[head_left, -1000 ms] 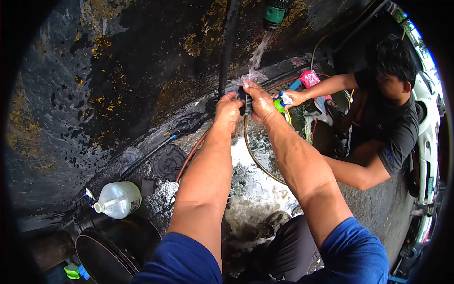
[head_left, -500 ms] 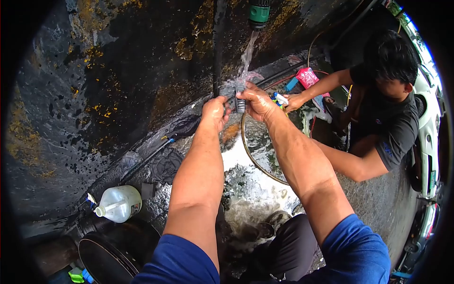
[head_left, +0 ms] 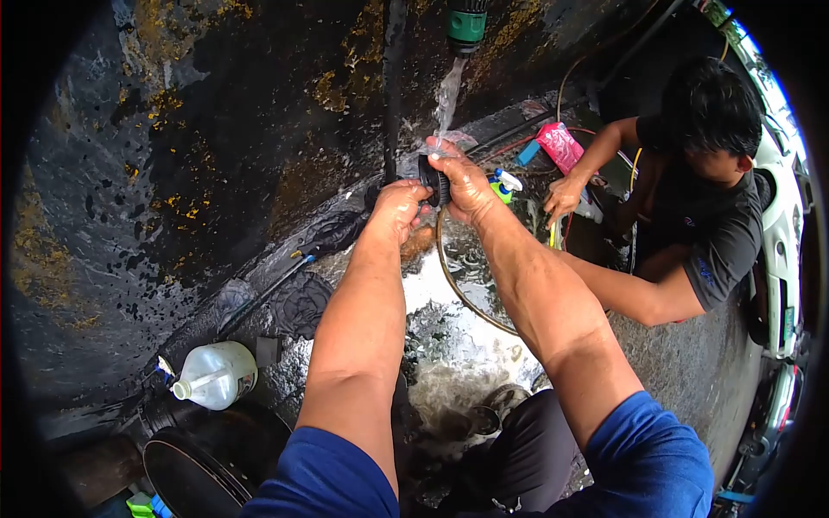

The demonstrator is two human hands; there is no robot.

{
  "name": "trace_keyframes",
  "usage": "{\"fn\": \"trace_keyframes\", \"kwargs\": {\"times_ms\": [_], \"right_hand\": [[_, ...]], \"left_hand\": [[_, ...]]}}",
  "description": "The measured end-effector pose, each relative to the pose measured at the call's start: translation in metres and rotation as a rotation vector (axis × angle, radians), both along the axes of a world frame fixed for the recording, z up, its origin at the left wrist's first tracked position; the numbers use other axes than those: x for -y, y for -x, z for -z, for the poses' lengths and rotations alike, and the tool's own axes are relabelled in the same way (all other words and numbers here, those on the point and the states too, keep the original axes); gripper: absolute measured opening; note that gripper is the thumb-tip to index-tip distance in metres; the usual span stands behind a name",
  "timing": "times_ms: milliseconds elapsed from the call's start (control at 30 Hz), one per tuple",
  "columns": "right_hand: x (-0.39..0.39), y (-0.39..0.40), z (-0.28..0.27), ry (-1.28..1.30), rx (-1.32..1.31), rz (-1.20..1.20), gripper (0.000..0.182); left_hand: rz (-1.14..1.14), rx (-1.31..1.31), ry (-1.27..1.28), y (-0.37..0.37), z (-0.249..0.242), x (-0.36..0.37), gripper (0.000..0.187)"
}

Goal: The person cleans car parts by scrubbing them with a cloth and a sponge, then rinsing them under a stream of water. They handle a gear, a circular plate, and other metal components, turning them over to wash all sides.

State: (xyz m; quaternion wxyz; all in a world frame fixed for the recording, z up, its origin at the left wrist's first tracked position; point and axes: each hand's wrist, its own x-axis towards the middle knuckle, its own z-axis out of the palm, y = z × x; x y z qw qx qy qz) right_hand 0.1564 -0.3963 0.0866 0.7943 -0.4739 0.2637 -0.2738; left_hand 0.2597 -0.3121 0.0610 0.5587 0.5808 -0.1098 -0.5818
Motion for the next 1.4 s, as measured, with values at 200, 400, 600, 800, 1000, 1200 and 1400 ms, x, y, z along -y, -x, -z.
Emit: {"fn": "trace_keyframes", "kwargs": {"times_ms": [200,400,600,800,1000,1200,1400], "right_hand": [[-0.007,-0.002,0.003,-0.127,0.019,0.002,0.041],[-0.004,0.011,-0.013,-0.393,-0.103,-0.199,0.034],[0.003,0.013,-0.025,-0.405,-0.100,-0.240,0.035],[0.005,0.008,0.002,-0.061,0.010,-0.144,0.088],[-0.006,0.010,0.017,0.051,-0.030,-0.080,0.087],[-0.003,0.002,0.021,-0.042,0.019,0.061,0.074],[-0.005,0.001,-0.009,-0.120,0.038,0.036,0.049]], "left_hand": [[-0.189,0.239,0.257,-0.013,0.030,0.022,0.018],[-0.233,0.971,0.291,-0.014,-0.032,0.006,0.019],[-0.199,1.047,0.326,-0.014,-0.025,0.016,0.024],[0.124,0.062,-0.105,-0.017,-0.027,0.003,0.032],[0.195,-0.241,-0.008,-0.001,-0.013,-0.010,0.027],[0.078,0.050,-0.064,0.002,-0.017,0.008,0.019],[0.112,0.720,-0.004,-0.014,0.003,0.035,0.021]]}}
